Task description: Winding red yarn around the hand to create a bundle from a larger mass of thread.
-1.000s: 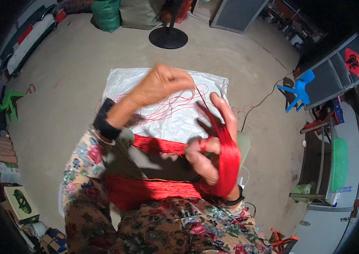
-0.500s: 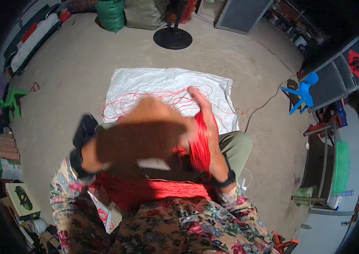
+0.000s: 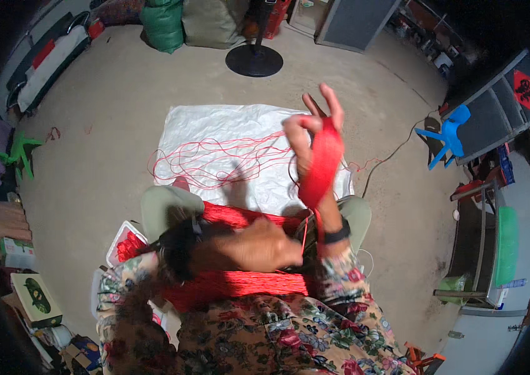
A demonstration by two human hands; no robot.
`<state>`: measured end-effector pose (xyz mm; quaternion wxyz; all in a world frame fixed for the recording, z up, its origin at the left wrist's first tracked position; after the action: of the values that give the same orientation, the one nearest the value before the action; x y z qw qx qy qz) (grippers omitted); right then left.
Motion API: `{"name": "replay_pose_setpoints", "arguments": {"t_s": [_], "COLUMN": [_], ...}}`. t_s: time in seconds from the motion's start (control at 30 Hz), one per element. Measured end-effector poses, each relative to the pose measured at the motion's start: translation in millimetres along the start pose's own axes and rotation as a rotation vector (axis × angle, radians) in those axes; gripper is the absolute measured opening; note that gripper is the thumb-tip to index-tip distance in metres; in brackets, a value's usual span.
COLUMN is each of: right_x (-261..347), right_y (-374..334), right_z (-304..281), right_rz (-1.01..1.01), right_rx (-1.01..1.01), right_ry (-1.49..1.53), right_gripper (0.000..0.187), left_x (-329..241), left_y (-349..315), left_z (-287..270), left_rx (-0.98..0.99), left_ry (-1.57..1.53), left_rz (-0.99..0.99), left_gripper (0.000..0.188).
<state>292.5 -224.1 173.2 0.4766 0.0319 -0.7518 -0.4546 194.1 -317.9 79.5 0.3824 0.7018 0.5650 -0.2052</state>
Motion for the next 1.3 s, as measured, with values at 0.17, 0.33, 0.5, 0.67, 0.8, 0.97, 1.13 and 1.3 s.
{"name": "replay_pose_setpoints", "arguments": {"t_s": [0.17,0.33,0.5,0.67,0.8,0.97,1.13,1.3], "right_x": [-25.1,28.4,66.9,14.3,-63.9,4.6,70.9,54.8], "right_y": [-36.5,-92.4,-71.1,-15.2,-33.7,-65.2,-74.6,-48.9], "right_z": [10.7,15.9,1.2,-0.3,24.3,21.4,10.7,0.8], "right_rz": [0.026,0.502,0.247,0.205,0.397,0.171,0.149,0.391], "right_rx": [0.118,0.36,0.345,0.069,0.174,0.404,0.397,0.18], "right_ry": [-0.317,0.002,0.378,0.382,0.01,-0.197,-0.072,0.741], "right_gripper": [0.07,0.055,0.008,0.014,0.07,0.077,0.006,0.018], "left_x": [-30.6,-17.1,71.2,39.1,-30.5,-28.6,54.5,66.7], "left_y": [-5.0,-0.5,13.9,-2.0,-2.1,-1.4,-5.8,2.0], "left_z": [-63.7,-186.7,-154.1,-22.4,-23.5,-133.1,-184.8,-90.5], "left_rx": [0.015,-0.257,-0.399,-0.086,0.166,-0.104,-0.381,-0.481], "left_ry": [0.217,0.31,-0.207,0.159,0.001,0.521,-0.078,-0.323], "left_rz": [-0.007,-0.064,-0.251,-0.122,-0.148,0.023,-0.302,0.081], "left_gripper": [0.01,0.016,0.013,0.009,0.01,0.013,0.015,0.011]}}
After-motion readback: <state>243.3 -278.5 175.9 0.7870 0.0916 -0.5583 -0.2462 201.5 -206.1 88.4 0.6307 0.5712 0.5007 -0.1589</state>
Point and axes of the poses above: each hand's wrist, its own y-axis towards the middle knuckle, its own z-axis out of the palm, x = y × z, the point moved 10 cm from there along y, towards the middle knuckle, and after that the axes turned 3 degrees about -y, right-handed, at the moved point
